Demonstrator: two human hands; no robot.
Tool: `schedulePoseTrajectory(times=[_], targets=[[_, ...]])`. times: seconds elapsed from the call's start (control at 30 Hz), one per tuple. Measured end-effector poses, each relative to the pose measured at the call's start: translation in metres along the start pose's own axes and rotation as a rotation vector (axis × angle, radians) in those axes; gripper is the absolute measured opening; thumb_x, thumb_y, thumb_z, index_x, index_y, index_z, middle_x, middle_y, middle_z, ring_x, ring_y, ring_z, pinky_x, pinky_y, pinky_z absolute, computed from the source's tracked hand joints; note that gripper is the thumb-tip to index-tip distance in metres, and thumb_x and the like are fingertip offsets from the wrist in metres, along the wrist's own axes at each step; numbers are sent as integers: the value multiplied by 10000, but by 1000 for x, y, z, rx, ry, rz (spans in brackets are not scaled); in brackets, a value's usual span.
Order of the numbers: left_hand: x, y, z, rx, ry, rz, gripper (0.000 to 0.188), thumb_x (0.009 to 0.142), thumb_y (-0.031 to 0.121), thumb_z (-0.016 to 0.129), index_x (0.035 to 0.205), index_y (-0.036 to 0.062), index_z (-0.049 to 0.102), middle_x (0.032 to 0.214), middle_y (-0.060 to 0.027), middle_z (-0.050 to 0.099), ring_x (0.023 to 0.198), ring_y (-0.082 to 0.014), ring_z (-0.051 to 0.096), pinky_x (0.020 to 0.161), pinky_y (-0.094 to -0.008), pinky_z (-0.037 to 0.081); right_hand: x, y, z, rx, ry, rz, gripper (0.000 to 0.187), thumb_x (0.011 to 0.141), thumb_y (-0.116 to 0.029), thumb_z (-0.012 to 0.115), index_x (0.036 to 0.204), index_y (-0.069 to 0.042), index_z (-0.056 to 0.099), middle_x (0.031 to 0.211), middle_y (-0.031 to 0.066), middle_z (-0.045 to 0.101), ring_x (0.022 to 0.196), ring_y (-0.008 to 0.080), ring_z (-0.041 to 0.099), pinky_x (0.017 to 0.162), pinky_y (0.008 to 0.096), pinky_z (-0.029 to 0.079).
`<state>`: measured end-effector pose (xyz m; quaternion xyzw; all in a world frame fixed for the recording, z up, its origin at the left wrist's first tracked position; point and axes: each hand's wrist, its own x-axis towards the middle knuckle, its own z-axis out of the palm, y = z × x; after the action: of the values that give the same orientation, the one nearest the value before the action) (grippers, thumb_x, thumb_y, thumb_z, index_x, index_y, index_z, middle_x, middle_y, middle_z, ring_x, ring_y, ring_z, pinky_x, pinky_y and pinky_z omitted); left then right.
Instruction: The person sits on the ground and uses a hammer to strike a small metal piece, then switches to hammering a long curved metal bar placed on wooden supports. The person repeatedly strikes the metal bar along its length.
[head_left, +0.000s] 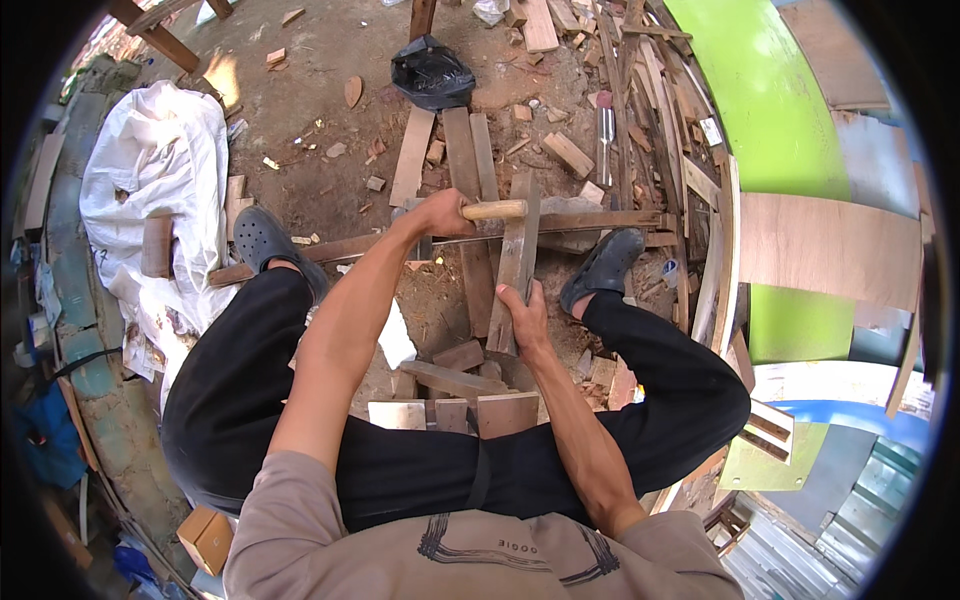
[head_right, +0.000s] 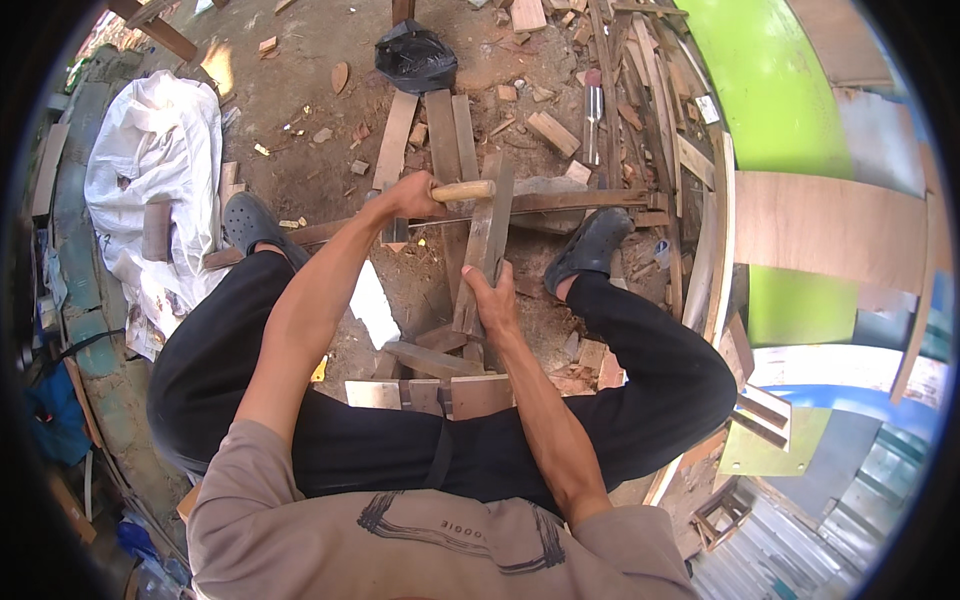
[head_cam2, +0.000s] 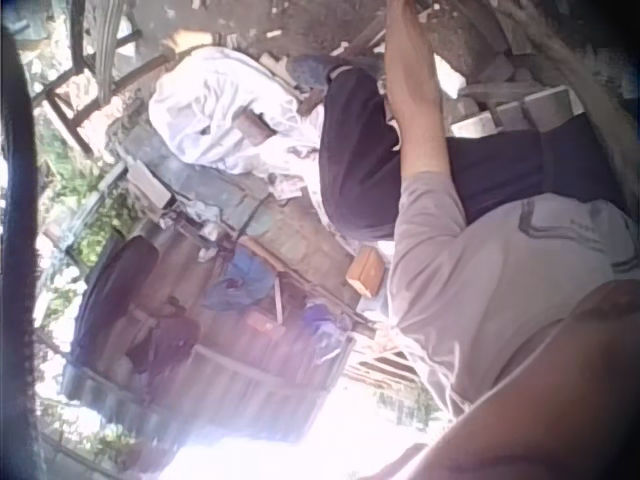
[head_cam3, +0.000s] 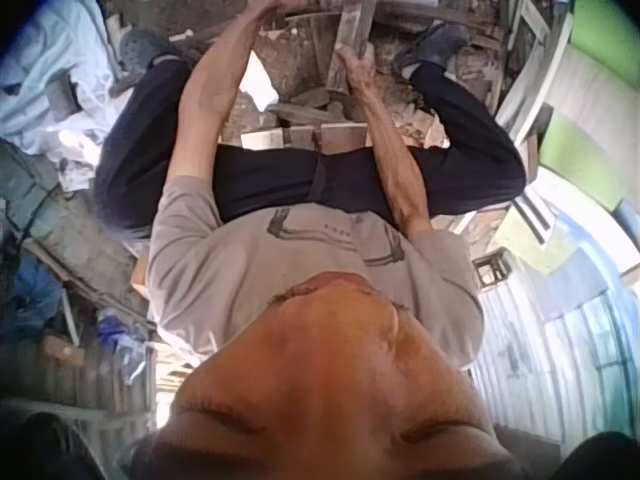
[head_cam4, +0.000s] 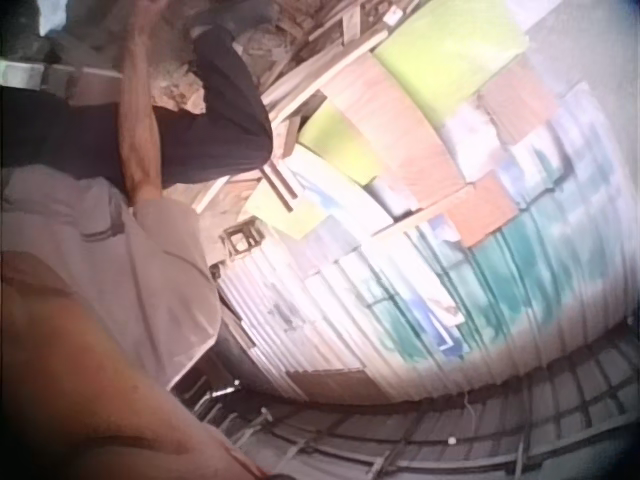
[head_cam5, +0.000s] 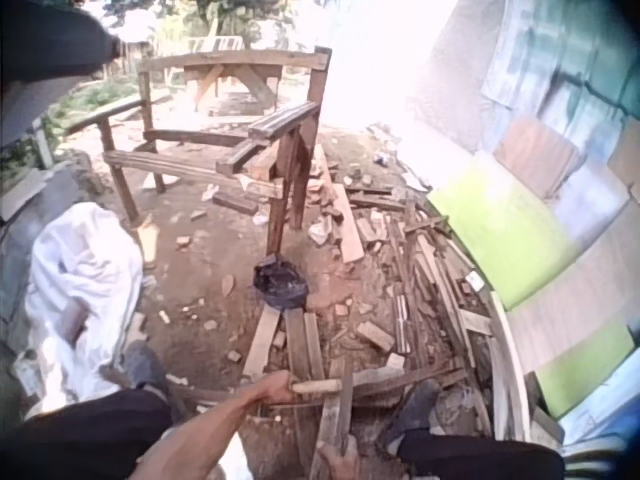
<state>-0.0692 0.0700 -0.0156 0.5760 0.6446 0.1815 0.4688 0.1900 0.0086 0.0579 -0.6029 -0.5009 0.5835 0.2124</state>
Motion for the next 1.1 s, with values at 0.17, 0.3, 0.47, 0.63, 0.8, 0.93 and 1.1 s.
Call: schedulePoseTrajectory(times=[0.17, 0.3, 0.47, 0.63, 0.8, 0.93, 1.1], targets=[[0, 8, -5, 16, -37, 11, 361, 638, 258, 774, 886, 3, 710, 705, -159, 668, 639, -256, 634, 630, -392, 491, 27, 36, -46, 185, 204, 147, 708, 836, -382, 676, 1329, 55, 417, 1199, 179, 560, 1136, 273, 537, 991, 368, 399], [4, 7, -2, -20, -33, 36, 346, 641, 247, 769, 892, 16, 714, 691, -151, 659, 625, -245, 623, 627, -387, 489, 49, 37, -55, 460, 302, 166, 694, 849, -377, 659, 1333, 57, 417, 1192, 178, 566, 1129, 287, 543, 980, 374, 408], [-8, 1, -2, -98, -8, -20, 315, 656, 228, 751, 892, 21, 714, 687, -147, 653, 614, -238, 611, 626, -381, 492, -12, 4, 6, 19, -139, 43, 699, 854, -390, 655, 1340, 49, 410, 1209, 189, 553, 1132, 289, 539, 976, 371, 413], [2, 2, -8, -10, -70, 19, 302, 675, 210, 745, 898, 10, 702, 672, -111, 644, 608, -198, 587, 614, -368, 479, 42, 31, -53, 320, 319, 78, 670, 862, -414, 643, 1288, 58, 430, 1202, 174, 538, 1065, 281, 544, 935, 382, 430], [-6, 0, -8, -102, -76, 61, 280, 674, 173, 745, 889, 5, 685, 677, -87, 640, 625, -181, 578, 615, -359, 465, 28, -15, -22, 163, 320, 155, 710, 854, -425, 648, 1300, 67, 398, 1202, 194, 539, 1110, 304, 534, 967, 390, 413], [-9, -9, -6, -115, -78, 129, 267, 667, 144, 751, 885, 7, 681, 679, -70, 636, 641, -164, 576, 611, -348, 462, -1, 8, -14, -74, 53, -182, 657, 853, -377, 652, 1294, 47, 413, 1185, 189, 554, 1103, 297, 549, 959, 391, 420], [-12, 1, -13, -82, -116, 21, 265, 668, 127, 749, 896, 8, 685, 694, -53, 638, 658, -152, 569, 628, -338, 472, 38, 21, -61, 317, 367, 55, 667, 846, -364, 653, 1316, 40, 407, 1152, 148, 552, 1038, 265, 544, 919, 360, 432]])
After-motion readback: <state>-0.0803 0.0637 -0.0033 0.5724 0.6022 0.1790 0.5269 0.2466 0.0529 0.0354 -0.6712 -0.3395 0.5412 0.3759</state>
